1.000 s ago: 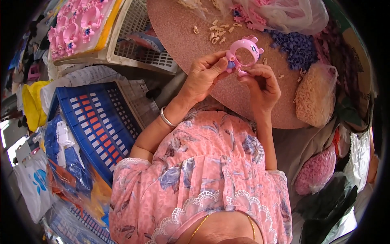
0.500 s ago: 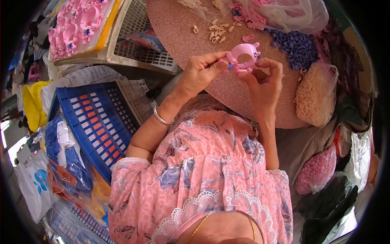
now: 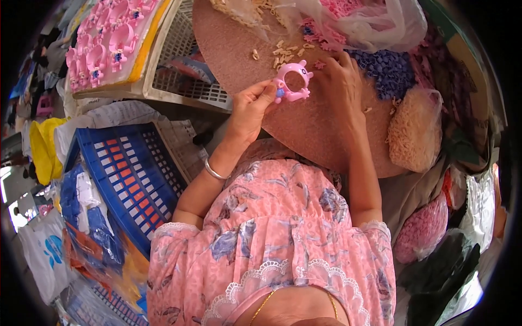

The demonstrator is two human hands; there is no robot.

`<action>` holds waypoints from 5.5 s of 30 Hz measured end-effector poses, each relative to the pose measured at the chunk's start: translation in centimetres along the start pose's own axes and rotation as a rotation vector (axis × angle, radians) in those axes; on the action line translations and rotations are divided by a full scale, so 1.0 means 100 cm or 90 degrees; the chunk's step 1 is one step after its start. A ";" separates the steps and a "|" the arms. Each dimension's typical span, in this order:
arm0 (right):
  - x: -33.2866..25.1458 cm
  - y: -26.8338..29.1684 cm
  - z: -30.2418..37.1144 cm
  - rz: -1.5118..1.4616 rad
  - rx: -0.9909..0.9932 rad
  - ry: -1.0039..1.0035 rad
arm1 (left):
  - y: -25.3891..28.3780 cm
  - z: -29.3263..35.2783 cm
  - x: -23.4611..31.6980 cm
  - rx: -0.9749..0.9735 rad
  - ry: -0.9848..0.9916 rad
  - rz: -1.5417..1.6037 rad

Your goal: Assemble small pink plastic toy components by attaching decorative blue pieces and organizing them onto a tray.

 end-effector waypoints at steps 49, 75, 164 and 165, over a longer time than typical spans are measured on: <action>-0.020 0.050 0.027 -0.427 0.158 -0.077 | -0.029 0.012 -0.008 -0.101 0.066 0.084; 0.006 0.072 0.057 -0.101 0.201 -0.020 | 0.141 0.052 0.353 0.391 -0.535 -0.212; 0.311 -0.029 -0.129 -0.248 -0.426 -0.282 | -0.047 0.021 0.030 -0.052 -0.514 -0.960; 0.361 -0.014 -0.122 -0.225 -0.312 -0.289 | -0.063 0.017 0.026 -0.084 -0.531 -0.949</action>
Point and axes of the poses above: each hand's wrist, its own z-axis away from the middle knuckle, its own y-axis out of the back of the hand, x = y × z, the point moved 10 cm from there along -z, towards the middle knuckle, and after that the axes turned 3 degrees about -x, right-handed, at the moved point
